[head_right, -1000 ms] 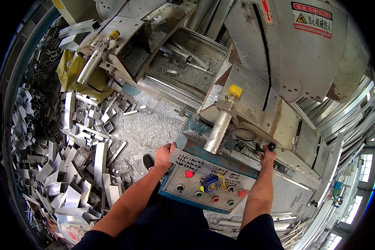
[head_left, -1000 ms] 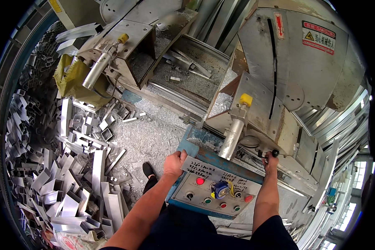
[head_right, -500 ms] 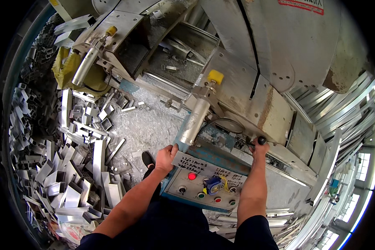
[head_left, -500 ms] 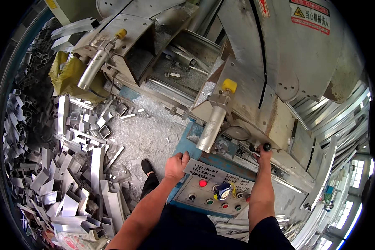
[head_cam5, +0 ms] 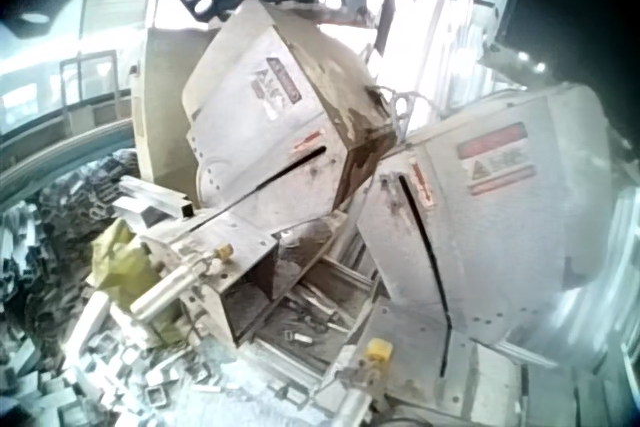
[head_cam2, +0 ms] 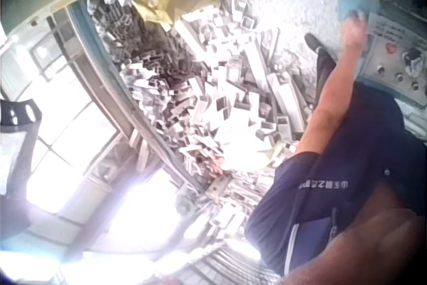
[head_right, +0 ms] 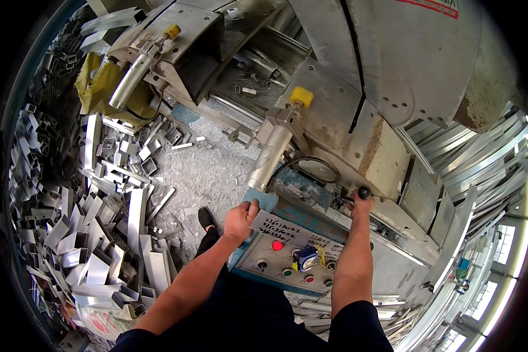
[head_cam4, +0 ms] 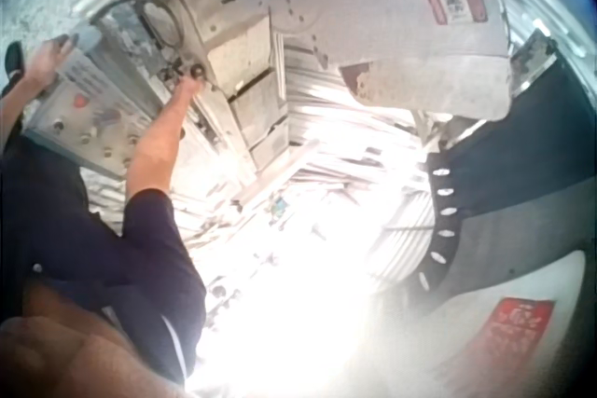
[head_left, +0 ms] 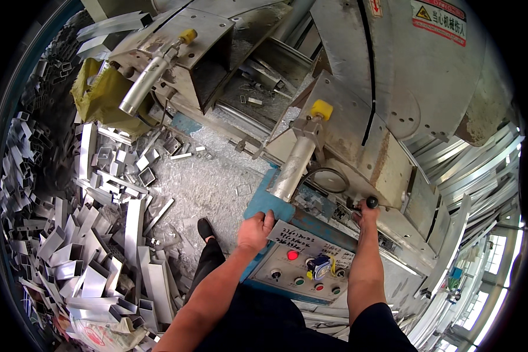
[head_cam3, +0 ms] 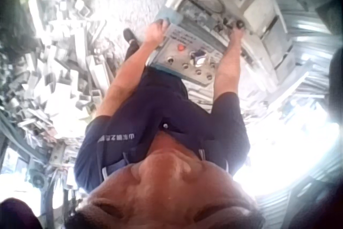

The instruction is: The person selects long aluminum profiles from a pile, measures them with a tape measure, and cuts them using a chop saw. After each cut, the person removes the cut piece and places it aside, repeating the process with additional profiles.

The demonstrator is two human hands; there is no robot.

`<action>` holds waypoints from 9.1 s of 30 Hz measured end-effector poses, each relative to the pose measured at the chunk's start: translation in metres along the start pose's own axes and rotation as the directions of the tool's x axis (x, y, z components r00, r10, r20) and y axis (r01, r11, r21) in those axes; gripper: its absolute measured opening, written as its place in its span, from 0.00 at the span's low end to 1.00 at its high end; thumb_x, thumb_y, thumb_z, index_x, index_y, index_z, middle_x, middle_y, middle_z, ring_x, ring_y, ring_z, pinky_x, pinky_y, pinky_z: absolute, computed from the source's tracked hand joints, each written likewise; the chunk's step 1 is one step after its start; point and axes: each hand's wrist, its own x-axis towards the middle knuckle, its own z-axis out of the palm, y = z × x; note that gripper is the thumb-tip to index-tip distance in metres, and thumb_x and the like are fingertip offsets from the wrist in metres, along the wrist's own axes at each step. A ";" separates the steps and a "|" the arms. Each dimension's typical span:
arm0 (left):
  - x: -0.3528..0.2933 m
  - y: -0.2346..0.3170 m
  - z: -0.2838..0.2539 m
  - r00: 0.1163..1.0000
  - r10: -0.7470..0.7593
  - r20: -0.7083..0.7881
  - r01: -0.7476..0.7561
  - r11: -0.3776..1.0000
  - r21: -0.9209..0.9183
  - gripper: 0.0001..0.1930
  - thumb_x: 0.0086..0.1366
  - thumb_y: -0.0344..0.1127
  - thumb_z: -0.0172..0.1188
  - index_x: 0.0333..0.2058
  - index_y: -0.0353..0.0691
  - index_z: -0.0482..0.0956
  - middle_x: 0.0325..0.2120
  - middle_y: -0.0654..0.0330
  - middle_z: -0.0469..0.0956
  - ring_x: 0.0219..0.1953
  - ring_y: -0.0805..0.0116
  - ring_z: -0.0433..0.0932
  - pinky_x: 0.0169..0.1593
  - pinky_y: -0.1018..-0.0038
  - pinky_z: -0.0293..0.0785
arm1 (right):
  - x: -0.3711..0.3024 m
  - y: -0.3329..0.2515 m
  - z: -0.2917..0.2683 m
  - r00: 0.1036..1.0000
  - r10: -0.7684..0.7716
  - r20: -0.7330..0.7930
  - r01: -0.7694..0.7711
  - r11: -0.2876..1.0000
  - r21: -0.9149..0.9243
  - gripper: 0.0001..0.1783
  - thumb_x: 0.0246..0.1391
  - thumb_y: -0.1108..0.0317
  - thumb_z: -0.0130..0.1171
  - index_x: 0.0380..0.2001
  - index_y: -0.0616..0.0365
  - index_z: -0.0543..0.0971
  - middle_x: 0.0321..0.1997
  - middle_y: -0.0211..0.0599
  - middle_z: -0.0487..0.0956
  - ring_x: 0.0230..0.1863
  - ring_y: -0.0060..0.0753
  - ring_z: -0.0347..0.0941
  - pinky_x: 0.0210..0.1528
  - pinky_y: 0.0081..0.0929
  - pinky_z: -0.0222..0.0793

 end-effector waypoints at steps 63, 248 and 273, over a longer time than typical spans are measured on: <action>0.007 0.001 0.000 0.999 -0.010 -0.039 0.009 1.000 -0.023 0.26 0.67 0.56 0.46 0.28 0.35 0.77 0.26 0.38 0.75 0.34 0.34 0.74 0.37 0.51 0.71 | 0.012 0.016 0.001 0.971 -0.176 -0.159 0.182 0.983 0.028 0.10 0.43 0.69 0.66 0.27 0.62 0.76 0.21 0.39 0.76 0.20 0.36 0.75 0.13 0.34 0.64; -0.579 -0.077 0.720 -0.022 -0.974 0.224 0.053 -0.225 -0.973 0.15 0.61 0.39 0.49 0.38 0.38 0.81 0.40 0.49 0.81 0.44 0.48 0.80 0.47 0.54 0.76 | -0.419 0.087 -0.011 -0.963 -0.094 0.252 0.268 -0.409 0.873 0.17 0.60 0.64 0.55 0.46 0.65 0.77 0.42 0.45 0.80 0.37 0.40 0.77 0.36 0.39 0.75; -0.475 0.067 0.995 -0.056 -0.701 0.711 -0.819 -0.375 -0.434 0.18 0.57 0.48 0.58 0.36 0.39 0.83 0.33 0.46 0.82 0.40 0.47 0.81 0.45 0.59 0.76 | -0.485 0.643 -0.524 -0.258 0.965 0.054 -0.089 -0.080 0.993 0.20 0.48 0.64 0.62 0.44 0.65 0.79 0.30 0.36 0.80 0.25 0.26 0.76 0.23 0.26 0.74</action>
